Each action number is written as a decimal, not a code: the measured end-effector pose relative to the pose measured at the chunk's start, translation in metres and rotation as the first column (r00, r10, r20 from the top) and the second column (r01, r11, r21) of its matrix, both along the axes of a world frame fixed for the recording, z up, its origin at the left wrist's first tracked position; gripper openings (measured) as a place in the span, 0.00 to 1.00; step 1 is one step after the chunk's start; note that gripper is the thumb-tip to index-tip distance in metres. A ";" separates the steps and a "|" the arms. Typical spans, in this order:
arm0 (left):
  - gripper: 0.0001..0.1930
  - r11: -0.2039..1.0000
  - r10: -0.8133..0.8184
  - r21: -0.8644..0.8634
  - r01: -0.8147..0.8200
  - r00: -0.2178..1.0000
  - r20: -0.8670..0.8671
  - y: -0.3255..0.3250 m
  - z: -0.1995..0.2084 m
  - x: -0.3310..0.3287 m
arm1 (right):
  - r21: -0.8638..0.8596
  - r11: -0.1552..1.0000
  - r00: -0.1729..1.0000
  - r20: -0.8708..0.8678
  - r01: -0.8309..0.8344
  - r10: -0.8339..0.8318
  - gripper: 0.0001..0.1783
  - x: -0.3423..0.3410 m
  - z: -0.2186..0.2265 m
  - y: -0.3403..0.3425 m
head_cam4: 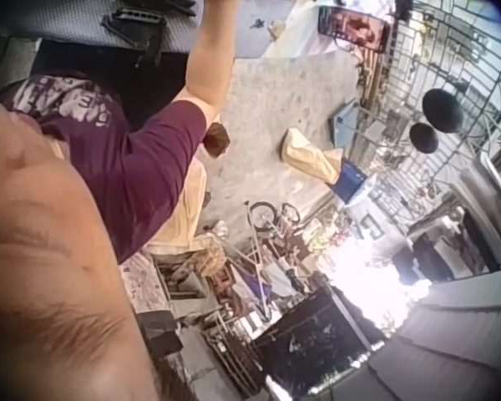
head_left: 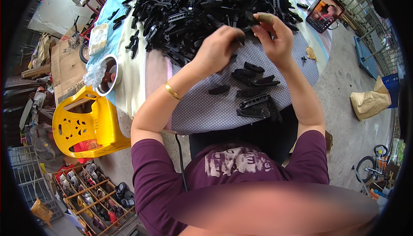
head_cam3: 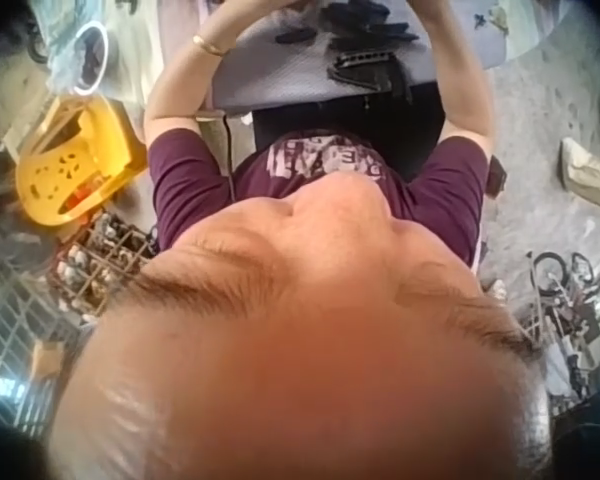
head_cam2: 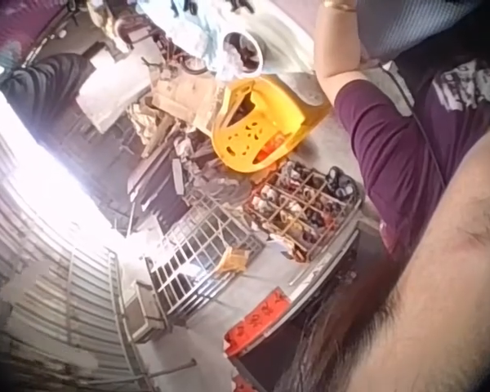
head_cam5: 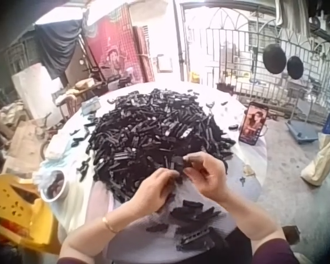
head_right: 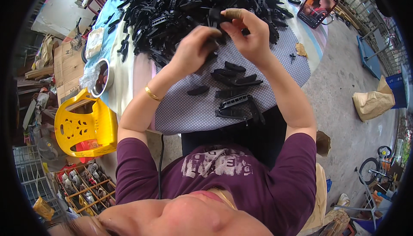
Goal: The recorder is sorting and inspecting small black plastic components by hand at a table.
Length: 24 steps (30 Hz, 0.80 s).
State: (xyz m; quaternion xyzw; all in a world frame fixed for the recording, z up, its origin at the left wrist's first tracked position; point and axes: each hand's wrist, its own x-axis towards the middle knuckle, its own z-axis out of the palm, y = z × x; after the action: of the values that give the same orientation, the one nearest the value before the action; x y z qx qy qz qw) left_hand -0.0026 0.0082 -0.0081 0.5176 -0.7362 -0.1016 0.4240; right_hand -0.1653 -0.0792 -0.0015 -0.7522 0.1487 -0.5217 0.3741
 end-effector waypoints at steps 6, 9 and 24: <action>0.18 0.984 0.131 0.172 -0.041 0.827 -0.548 0.006 0.013 0.018 | -0.533 0.843 0.995 -0.093 -0.069 0.022 0.15 0.006 0.012 0.011; 0.14 0.905 0.215 0.419 0.070 0.776 -0.593 0.009 0.021 0.027 | -0.514 0.855 0.992 -0.126 -0.066 0.001 0.14 0.010 0.005 0.009; 0.16 0.861 0.212 0.481 0.164 0.745 -0.633 0.023 0.016 0.016 | -0.619 0.786 0.950 -0.241 0.009 -0.200 0.13 0.012 0.002 0.017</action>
State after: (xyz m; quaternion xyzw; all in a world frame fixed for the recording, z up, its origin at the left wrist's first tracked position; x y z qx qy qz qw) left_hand 0.0137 0.0310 0.0083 0.5489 -0.4747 -0.4642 0.5079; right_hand -0.1537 -0.0625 0.0001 -0.8916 0.0681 -0.4442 0.0551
